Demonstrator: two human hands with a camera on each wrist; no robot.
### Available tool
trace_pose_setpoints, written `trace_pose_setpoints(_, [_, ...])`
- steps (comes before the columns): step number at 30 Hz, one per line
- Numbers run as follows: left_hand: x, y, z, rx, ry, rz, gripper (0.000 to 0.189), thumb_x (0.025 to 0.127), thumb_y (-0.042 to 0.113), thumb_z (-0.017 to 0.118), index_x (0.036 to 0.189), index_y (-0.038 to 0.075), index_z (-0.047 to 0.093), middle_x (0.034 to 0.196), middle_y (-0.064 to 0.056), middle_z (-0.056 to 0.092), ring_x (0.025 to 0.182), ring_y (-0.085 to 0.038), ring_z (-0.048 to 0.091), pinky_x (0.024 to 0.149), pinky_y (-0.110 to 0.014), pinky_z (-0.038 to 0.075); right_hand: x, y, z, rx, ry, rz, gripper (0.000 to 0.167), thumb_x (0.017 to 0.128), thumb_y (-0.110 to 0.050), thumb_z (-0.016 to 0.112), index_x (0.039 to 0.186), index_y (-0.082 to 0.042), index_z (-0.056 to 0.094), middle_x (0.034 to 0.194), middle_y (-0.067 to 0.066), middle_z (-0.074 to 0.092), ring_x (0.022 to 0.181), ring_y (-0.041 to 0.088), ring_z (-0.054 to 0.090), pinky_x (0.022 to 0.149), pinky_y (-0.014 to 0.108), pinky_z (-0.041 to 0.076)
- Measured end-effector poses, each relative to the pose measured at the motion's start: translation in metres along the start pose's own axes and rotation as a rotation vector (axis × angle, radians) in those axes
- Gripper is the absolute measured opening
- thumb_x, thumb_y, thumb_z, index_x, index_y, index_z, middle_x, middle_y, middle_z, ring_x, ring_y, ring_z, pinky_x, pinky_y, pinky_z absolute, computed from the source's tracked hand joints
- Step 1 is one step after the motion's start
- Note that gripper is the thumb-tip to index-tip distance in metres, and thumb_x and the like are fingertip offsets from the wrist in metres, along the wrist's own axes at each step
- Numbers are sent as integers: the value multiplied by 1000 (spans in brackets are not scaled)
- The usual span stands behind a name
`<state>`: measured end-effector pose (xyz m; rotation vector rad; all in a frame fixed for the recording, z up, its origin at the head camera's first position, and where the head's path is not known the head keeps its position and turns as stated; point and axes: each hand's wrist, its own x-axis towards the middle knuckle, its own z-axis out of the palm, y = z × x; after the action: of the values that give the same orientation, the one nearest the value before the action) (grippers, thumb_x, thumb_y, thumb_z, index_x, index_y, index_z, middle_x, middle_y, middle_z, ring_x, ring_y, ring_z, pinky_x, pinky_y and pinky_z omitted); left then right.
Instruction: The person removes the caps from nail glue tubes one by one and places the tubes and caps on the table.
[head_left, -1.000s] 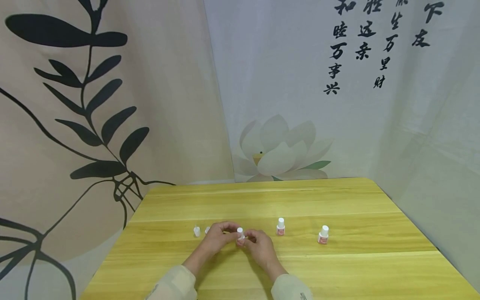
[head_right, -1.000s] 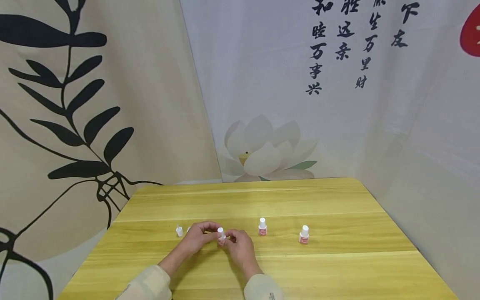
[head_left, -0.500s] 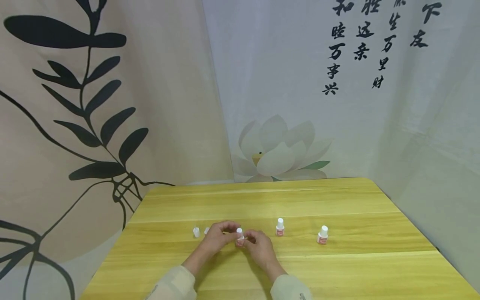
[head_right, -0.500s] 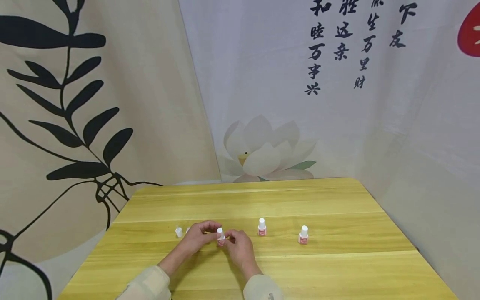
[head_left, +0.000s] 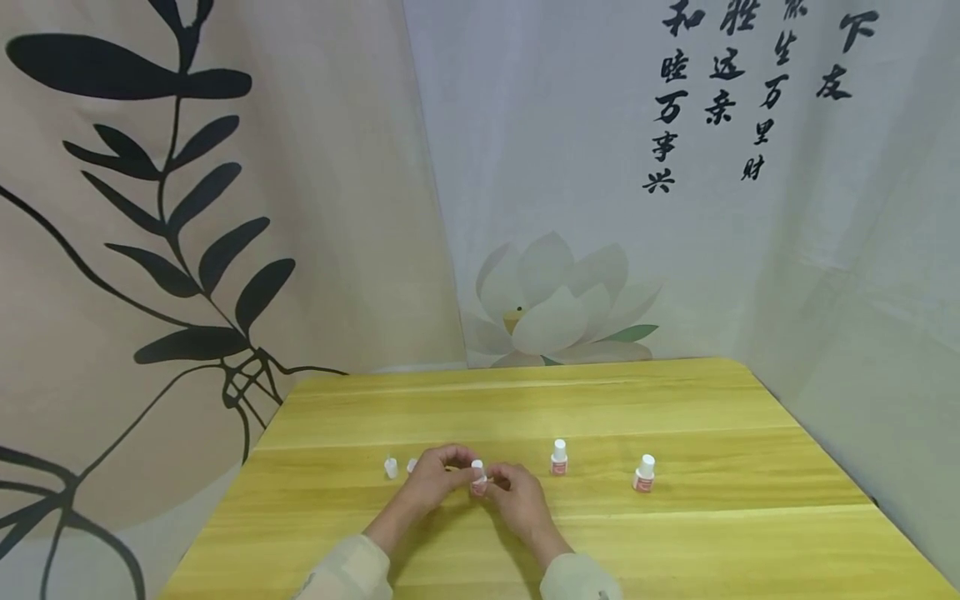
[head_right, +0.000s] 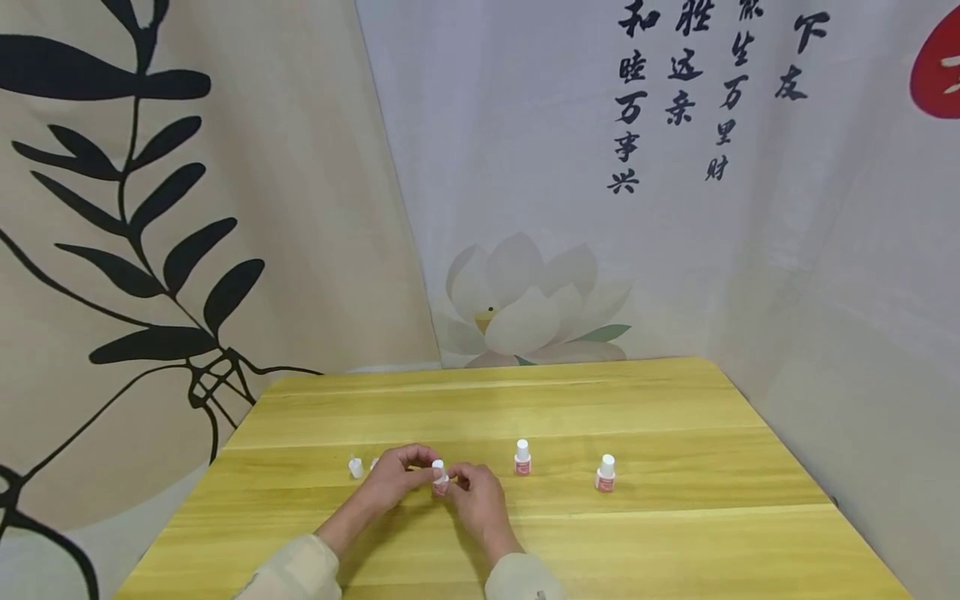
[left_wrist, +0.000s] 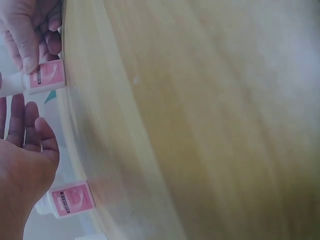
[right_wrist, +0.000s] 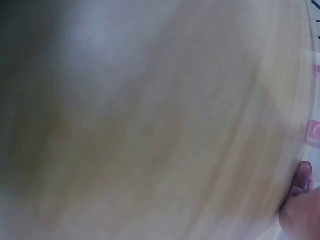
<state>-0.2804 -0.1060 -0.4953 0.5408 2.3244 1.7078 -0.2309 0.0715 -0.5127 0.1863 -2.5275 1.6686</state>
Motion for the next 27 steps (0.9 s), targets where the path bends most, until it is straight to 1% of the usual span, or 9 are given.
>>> trace_pose_setpoints(3, [0,-1,1,0,8,8,23,88,23,76,102,6,68,101,-4,65,97,-23,56,77,-41,50,-1,1,0,-2,2,-1,15,88,-26,75,93,-12,72,96,4,60,91,19,54,81,43,47])
trace_pose_setpoints(6, [0,-1,1,1,9,11,24,88,23,77,102,6,68,101,-4,65,97,-23,56,77,-39,50,-1,1,0,0,4,-1,16,88,-27,75,93,-12,72,96,3,60,91,19,54,81,43,47])
trace_pose_setpoints(14, [-3,1,-2,1,-4,-8,29,89,23,75,112,7,68,104,-6,64,97,-23,58,81,-41,50,1,0,0,26,-4,-11,15,88,-26,75,93,-12,73,94,0,65,89,17,57,80,40,48])
trace_pose_setpoints(20, [-3,2,-3,-13,-13,-7,24,91,22,72,110,6,70,103,-6,66,97,-23,57,82,-42,51,0,0,1,11,4,-14,15,87,-24,75,93,-11,72,95,2,63,89,18,56,80,41,48])
trace_pose_setpoints(27, [-2,2,-1,-5,5,5,23,90,21,74,106,6,69,103,-4,65,100,-25,56,80,-41,50,1,1,2,3,17,-18,15,87,-24,75,94,-10,72,96,4,62,90,18,56,81,42,48])
